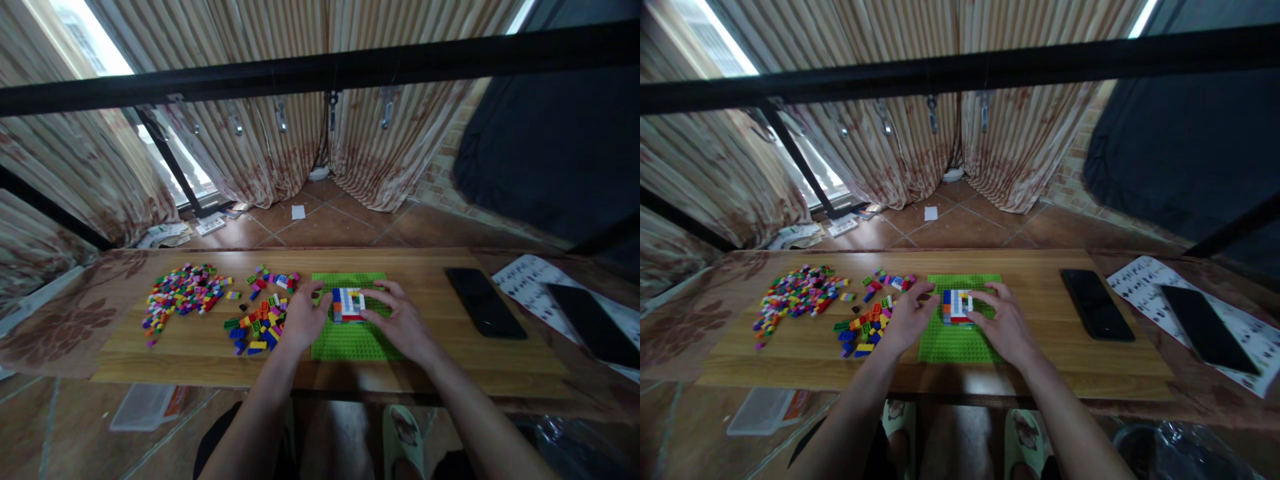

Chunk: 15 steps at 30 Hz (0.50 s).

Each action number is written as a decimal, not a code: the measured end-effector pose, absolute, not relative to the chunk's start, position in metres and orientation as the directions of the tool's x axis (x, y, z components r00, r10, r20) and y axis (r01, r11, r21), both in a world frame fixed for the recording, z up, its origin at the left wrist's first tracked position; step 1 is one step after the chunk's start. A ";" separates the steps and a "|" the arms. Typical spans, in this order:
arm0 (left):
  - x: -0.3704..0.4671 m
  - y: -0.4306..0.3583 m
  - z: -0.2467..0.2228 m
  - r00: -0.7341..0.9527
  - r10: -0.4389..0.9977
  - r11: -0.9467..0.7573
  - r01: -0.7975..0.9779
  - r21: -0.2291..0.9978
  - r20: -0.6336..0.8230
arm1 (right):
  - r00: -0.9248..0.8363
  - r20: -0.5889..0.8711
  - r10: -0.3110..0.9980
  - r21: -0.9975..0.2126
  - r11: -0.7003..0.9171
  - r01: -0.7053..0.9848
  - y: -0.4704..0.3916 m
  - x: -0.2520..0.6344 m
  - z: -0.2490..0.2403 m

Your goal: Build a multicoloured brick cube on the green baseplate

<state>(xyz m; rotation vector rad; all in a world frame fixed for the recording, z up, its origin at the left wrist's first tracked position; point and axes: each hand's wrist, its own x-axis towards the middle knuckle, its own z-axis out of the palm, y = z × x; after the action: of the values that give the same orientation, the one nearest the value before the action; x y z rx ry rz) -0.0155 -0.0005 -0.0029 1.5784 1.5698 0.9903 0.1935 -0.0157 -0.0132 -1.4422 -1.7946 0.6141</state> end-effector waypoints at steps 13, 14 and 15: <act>0.010 0.003 -0.003 0.043 0.999 0.000 0.488 0.873 -0.024 | -0.130 0.228 0.965 -0.762 0.260 0.593 -0.011 0.184 -0.027; 0.011 0.003 -0.002 0.039 0.999 0.001 0.496 0.868 -0.023 | -0.126 0.224 0.966 -0.764 0.254 0.592 -0.011 0.184 -0.027; 0.011 0.002 -0.002 0.034 0.999 0.002 0.506 0.863 -0.023 | -0.123 0.220 0.968 -0.767 0.250 0.591 -0.011 0.184 -0.028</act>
<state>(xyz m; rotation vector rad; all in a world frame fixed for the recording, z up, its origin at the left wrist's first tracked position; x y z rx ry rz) 0.0113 0.0024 -0.0019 1.5945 1.5610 0.8705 0.1840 -0.0110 -0.0275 -1.4281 -1.8098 0.6701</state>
